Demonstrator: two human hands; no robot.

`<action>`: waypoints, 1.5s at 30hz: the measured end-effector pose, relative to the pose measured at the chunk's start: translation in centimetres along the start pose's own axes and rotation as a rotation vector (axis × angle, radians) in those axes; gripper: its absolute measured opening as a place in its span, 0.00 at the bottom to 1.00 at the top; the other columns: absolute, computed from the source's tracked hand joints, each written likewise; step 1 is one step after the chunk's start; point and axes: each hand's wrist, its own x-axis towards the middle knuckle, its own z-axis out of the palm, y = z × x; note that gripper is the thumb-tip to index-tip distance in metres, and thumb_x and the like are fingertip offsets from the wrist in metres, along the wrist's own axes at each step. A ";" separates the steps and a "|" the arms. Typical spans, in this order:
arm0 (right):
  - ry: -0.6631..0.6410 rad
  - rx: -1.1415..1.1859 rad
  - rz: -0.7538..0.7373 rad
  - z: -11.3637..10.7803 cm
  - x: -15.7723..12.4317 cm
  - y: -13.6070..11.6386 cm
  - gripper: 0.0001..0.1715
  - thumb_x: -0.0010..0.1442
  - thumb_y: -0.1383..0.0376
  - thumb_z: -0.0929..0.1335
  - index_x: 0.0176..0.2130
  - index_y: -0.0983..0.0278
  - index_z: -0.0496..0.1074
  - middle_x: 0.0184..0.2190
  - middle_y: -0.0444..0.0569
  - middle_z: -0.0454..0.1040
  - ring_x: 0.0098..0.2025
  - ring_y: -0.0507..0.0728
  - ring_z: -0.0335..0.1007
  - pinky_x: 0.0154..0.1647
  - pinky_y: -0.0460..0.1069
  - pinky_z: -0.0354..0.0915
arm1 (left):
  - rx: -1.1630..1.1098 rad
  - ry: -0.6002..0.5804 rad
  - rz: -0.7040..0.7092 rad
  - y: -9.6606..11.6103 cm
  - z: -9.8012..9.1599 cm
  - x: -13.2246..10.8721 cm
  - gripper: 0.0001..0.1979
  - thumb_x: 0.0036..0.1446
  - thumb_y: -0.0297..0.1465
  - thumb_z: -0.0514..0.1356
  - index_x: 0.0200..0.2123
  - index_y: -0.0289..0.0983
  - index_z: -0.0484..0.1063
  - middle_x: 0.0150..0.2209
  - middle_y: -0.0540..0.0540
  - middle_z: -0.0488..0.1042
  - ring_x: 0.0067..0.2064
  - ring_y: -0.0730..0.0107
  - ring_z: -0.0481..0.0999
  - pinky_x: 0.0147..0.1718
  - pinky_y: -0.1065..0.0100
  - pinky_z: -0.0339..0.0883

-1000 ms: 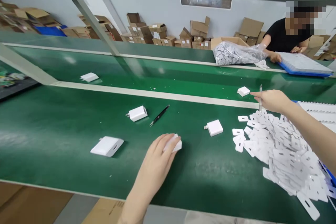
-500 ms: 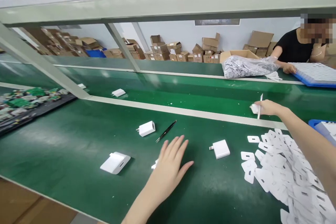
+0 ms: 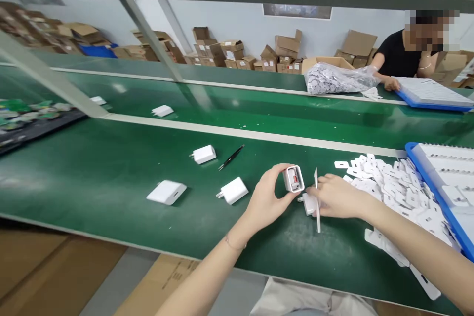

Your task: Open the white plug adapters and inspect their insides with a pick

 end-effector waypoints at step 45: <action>0.352 -0.351 -0.131 -0.9 10.5 1.6 0.18 0.58 0.84 0.62 0.39 0.69 0.74 0.33 0.57 0.77 0.36 0.62 0.74 0.35 0.53 0.66 | 0.963 0.113 0.566 -4.3 -4.7 -8.0 0.17 0.61 0.14 0.55 0.48 0.31 0.78 0.47 0.36 0.81 0.51 0.55 0.81 0.54 0.55 0.78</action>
